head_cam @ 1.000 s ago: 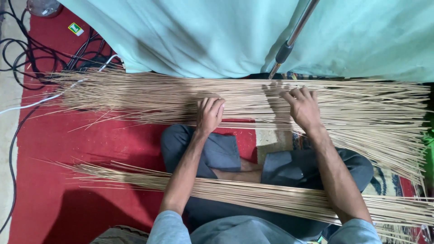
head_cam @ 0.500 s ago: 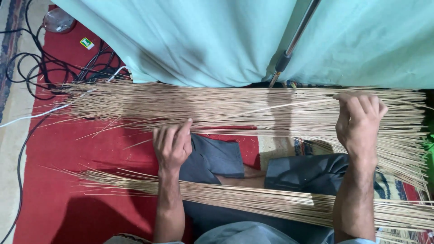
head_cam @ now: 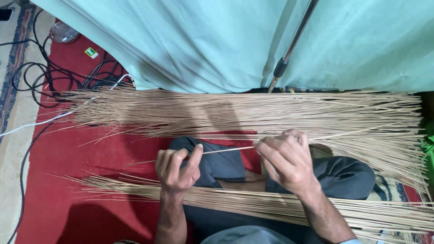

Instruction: The person is stripping the remaining leaf material from palm leaf ribs and sorting them into piles.

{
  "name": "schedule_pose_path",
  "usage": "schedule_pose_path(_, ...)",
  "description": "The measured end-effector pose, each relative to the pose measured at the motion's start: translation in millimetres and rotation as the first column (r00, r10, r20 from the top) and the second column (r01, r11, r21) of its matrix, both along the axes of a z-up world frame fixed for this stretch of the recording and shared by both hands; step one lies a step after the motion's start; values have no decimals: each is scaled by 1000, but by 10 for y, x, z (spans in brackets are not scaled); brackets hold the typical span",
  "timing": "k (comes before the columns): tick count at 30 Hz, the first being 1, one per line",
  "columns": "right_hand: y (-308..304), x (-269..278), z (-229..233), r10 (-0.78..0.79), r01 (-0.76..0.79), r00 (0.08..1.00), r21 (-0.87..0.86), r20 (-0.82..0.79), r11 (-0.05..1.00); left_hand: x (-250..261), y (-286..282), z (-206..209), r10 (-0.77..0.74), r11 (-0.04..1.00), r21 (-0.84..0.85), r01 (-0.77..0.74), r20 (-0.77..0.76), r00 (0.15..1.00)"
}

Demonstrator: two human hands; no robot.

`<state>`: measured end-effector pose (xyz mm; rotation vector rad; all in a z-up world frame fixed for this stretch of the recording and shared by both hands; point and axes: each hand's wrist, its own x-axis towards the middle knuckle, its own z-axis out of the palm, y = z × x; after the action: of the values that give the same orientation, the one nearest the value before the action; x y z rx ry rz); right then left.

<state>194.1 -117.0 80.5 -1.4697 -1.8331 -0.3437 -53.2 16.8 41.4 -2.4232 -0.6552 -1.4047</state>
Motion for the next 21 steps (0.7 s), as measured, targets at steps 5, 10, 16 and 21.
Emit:
schedule_pose_path(5, 112, -190, 131, 42, -42, 999, 41, 3, 998, -60, -77, -71, 29, 1000, -8, -29, -36, 999)
schedule_pose_path(10, 179, -323, 108, 86, -88, 996, 68, 23, 994, 181, -262, -15, -49, 995, -88, 41, -87, 995)
schedule_pose_path(16, 80, -300, 28, 104, -104, 994, -12, -23, 995, 280, -297, -14, -105, 992, -75, 103, -24, 994)
schedule_pose_path(21, 2, 15, -192, -23, 27, 995, 41, -93, 999, -7, -131, -59, 58, 998, -37, -56, 79, 995)
